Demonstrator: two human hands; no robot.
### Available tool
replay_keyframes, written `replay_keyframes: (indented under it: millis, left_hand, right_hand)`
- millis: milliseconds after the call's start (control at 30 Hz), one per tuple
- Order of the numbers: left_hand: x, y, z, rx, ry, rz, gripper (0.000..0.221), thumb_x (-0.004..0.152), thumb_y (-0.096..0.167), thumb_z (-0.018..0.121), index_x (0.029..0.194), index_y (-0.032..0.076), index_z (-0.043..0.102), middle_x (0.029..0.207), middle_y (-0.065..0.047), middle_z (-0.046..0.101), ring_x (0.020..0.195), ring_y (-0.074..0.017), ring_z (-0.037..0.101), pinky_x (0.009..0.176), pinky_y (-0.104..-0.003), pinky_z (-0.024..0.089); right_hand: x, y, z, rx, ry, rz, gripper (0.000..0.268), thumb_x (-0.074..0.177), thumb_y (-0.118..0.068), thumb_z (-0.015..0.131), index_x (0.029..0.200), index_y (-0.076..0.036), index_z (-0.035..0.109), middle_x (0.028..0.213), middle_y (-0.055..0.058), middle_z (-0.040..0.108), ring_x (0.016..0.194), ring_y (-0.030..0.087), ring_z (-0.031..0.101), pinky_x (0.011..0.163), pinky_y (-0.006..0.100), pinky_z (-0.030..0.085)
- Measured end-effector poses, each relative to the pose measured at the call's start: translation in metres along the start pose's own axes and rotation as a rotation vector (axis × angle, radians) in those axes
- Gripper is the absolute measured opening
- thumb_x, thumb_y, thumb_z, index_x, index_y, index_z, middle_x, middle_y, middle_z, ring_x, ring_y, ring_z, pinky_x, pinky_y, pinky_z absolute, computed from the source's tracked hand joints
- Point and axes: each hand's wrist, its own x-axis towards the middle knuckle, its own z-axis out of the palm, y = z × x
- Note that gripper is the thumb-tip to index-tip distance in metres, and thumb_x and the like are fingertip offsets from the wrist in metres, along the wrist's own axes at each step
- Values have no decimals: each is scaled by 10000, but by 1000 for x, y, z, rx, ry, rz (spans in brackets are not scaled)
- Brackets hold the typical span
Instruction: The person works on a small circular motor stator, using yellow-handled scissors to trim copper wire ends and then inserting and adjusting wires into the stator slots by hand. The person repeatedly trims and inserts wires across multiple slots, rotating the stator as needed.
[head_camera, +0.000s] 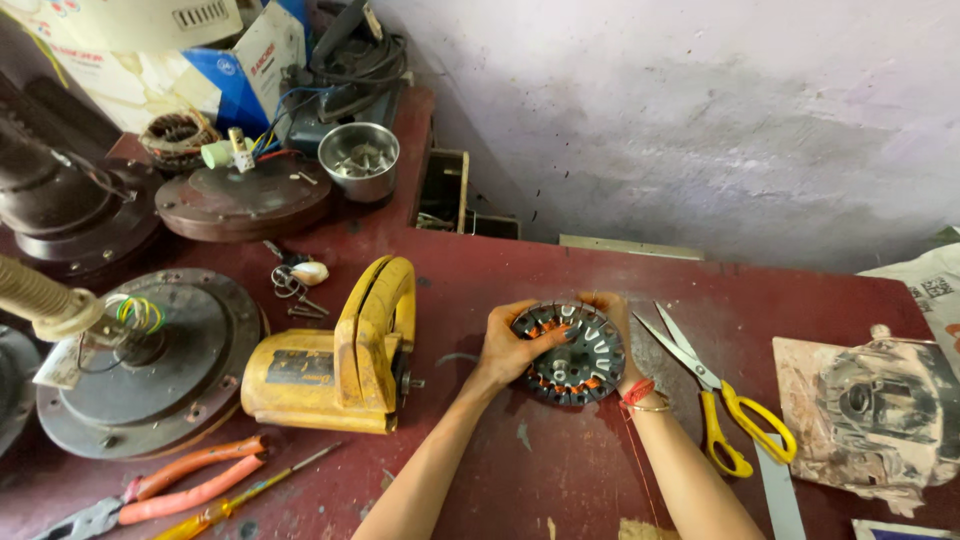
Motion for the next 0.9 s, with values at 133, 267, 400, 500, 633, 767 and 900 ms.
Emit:
replay_keyframes:
  millis: [133,267,400,500,633,767,900]
  left_hand:
    - [-4,-3,-1,51,21,9,234,804,137,859,962,2,753,856,-44,774,734,-86,696,675,-258,583]
    - [-1,-1,0,12,6,36,217,809,109,847,958,-16,753,856,-58,774,729,-96,699,662,-265,589]
    - [-2,2,1,-25,1,2,208,809,75,836,970,-20,747,853,-62,779,722,-106,718,654,-263,599]
    - [-1,-1,2,-18,14,8,204,811,60,834,973,-21,742,857,-67,778,725,-104,713,654,-261,596]
    - [-4,-2,1,-12,41,-15,199,801,55,836,956,-24,740,855,-73,777,717,-108,714,645,-266,595]
    - [-3,-3,2,-28,37,11,191,813,70,839,953,-22,747,859,-68,778,720,-102,708,657,-261,595]
    - [-6,-7,1,7,44,6,182,836,87,842,954,-22,756,843,-63,764,710,-91,673,632,-257,562]
  right_hand:
    - [-4,-5,-2,-127,-15,-148,199,782,-146,758,809,40,693,710,-6,687,652,65,606,556,293,496]
    - [-1,-6,0,-141,97,-269,220,832,-153,737,869,62,707,782,32,708,708,77,631,620,301,506]
    - [-2,-17,4,-147,49,-129,215,800,-154,740,746,46,684,625,51,655,588,83,559,530,309,438]
    - [-4,-23,3,-135,20,-76,279,817,-146,755,705,64,610,610,110,553,612,94,501,537,328,397]
    - [-12,-22,6,-73,81,-113,192,792,-132,729,715,29,660,607,37,635,608,42,561,527,292,447]
    - [-16,0,6,-54,75,-29,167,815,-84,699,690,9,640,609,-56,572,593,31,496,502,275,387]
    - [-17,22,-5,157,33,17,224,859,-55,694,673,-33,571,714,-120,512,673,10,464,526,249,361]
